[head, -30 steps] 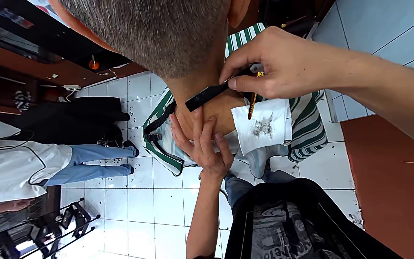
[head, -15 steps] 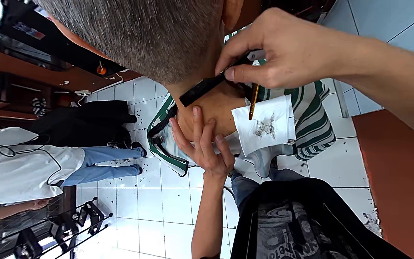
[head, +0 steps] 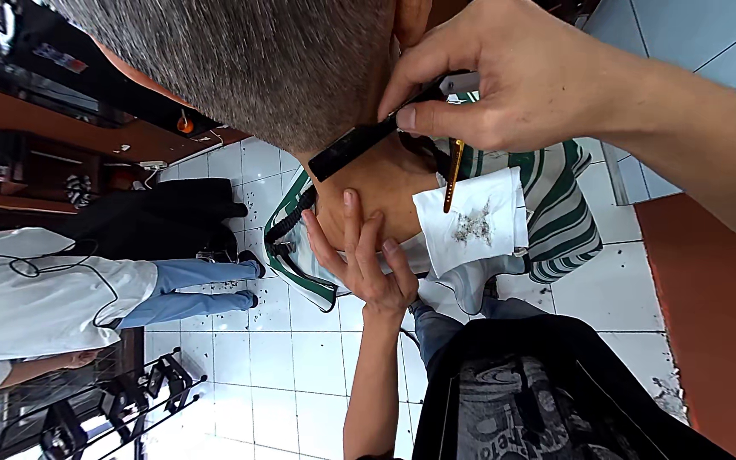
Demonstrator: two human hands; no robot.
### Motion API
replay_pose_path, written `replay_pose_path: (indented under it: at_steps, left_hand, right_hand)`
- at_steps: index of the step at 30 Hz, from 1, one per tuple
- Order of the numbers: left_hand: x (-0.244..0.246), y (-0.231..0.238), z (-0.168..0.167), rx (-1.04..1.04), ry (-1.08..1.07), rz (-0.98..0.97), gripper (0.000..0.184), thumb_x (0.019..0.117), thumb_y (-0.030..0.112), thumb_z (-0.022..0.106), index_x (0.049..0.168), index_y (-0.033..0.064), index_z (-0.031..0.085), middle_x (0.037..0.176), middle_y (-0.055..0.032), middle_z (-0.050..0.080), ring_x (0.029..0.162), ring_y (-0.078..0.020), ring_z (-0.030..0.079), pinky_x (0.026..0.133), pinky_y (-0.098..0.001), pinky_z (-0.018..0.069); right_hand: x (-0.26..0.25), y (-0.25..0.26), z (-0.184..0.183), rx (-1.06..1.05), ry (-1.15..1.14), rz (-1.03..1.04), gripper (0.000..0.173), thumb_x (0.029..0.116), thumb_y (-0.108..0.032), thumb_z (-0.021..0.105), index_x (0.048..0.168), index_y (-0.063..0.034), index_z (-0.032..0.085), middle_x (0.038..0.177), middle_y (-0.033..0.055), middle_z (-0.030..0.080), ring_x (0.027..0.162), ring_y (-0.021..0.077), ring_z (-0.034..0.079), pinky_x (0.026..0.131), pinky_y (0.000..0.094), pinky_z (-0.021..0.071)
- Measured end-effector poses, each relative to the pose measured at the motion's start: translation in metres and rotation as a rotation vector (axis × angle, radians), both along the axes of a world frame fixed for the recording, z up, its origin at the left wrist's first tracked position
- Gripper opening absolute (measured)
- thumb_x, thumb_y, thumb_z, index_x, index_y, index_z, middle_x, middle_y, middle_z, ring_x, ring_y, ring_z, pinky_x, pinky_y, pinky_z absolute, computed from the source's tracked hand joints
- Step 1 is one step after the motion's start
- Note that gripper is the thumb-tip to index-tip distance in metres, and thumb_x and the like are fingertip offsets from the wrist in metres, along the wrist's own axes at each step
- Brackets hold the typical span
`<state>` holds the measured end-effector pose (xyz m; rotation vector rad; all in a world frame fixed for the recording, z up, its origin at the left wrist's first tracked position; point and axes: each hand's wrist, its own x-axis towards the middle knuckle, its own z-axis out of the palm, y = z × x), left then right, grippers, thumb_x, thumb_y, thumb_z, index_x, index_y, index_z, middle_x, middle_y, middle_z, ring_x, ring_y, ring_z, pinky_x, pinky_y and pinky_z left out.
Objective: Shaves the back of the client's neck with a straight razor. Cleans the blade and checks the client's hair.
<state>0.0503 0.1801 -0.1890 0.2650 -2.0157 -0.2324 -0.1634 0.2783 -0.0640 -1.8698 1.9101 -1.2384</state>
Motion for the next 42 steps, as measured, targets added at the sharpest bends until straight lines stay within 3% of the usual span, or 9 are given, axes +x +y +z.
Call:
replay_pose_path:
  at_steps: [5, 11, 17, 24, 30, 35, 42]
  left_hand:
    - [0.001, 0.0, -0.001, 0.008, -0.002, 0.002, 0.034, 0.1071, 0.031, 0.036, 0.118, 0.0133, 0.063, 0.152, -0.0102, 0.053, 0.154, -0.0329, 0.025, 0.125, -0.0512, 0.0155]
    - [0.001, 0.0, 0.0, 0.014, -0.005, -0.001, 0.033, 0.1069, 0.03, 0.036, 0.115, 0.0119, 0.063, 0.151, -0.0115, 0.053, 0.154, -0.0335, 0.026, 0.125, -0.0508, 0.0155]
    - [0.001, 0.0, 0.0, 0.009, -0.005, 0.0, 0.034, 0.1071, 0.03, 0.036, 0.115, 0.012, 0.063, 0.151, -0.0116, 0.054, 0.154, -0.0337, 0.026, 0.125, -0.0508, 0.0159]
    - [0.002, 0.0, 0.0, 0.013, -0.012, -0.003, 0.033, 0.107, 0.029, 0.036, 0.116, 0.0121, 0.063, 0.152, -0.0107, 0.053, 0.154, -0.0333, 0.025, 0.125, -0.0505, 0.0162]
    - [0.001, 0.0, -0.001, 0.01, -0.008, 0.001, 0.033, 0.1071, 0.03, 0.036, 0.114, 0.0116, 0.063, 0.151, -0.0125, 0.054, 0.154, -0.0333, 0.026, 0.125, -0.0499, 0.0164]
    - [0.002, 0.0, 0.0, 0.016, -0.012, -0.001, 0.034, 0.107, 0.029, 0.035, 0.116, 0.0119, 0.063, 0.152, -0.0116, 0.053, 0.154, -0.0335, 0.026, 0.125, -0.0502, 0.017]
    - [0.002, -0.001, 0.001, 0.007, -0.01, 0.0, 0.034, 0.1073, 0.03, 0.035, 0.113, 0.0117, 0.063, 0.151, -0.0126, 0.054, 0.154, -0.0334, 0.027, 0.125, -0.05, 0.0173]
  right_hand:
    - [0.002, 0.0, -0.01, 0.01, 0.073, 0.045, 0.027, 0.0999, -0.021, 0.051, 0.109, -0.0098, 0.075, 0.1, 0.0015, 0.073, 0.096, 0.0041, 0.066, 0.085, 0.0239, 0.0528]
    - [0.004, 0.001, -0.001, -0.033, 0.029, -0.005, 0.026, 0.0999, -0.023, 0.053, 0.109, -0.0125, 0.075, 0.101, -0.0033, 0.072, 0.097, -0.0026, 0.063, 0.086, 0.018, 0.0503]
    - [0.005, 0.0, -0.01, -0.056, 0.119, 0.024, 0.029, 0.0996, -0.02, 0.05, 0.107, -0.009, 0.075, 0.097, 0.0022, 0.073, 0.093, 0.0047, 0.065, 0.081, 0.0237, 0.0529]
    - [0.005, 0.002, -0.001, -0.08, 0.052, -0.005, 0.026, 0.0998, -0.02, 0.052, 0.108, -0.0095, 0.075, 0.1, -0.0005, 0.072, 0.096, 0.0, 0.064, 0.085, 0.0192, 0.0515]
    - [0.003, 0.001, -0.009, -0.04, 0.144, 0.016, 0.029, 0.0992, -0.02, 0.049, 0.108, -0.01, 0.075, 0.099, 0.002, 0.073, 0.09, 0.0036, 0.064, 0.078, 0.0221, 0.052]
    - [0.005, 0.004, 0.001, -0.067, 0.049, -0.028, 0.027, 0.1002, -0.021, 0.052, 0.109, -0.0102, 0.075, 0.103, -0.0001, 0.071, 0.098, 0.0002, 0.063, 0.086, 0.0195, 0.0516]
    - [0.002, 0.001, -0.008, -0.054, 0.139, 0.007, 0.029, 0.0997, -0.021, 0.049, 0.109, -0.0107, 0.075, 0.1, 0.0014, 0.073, 0.095, 0.0034, 0.065, 0.081, 0.0226, 0.0521]
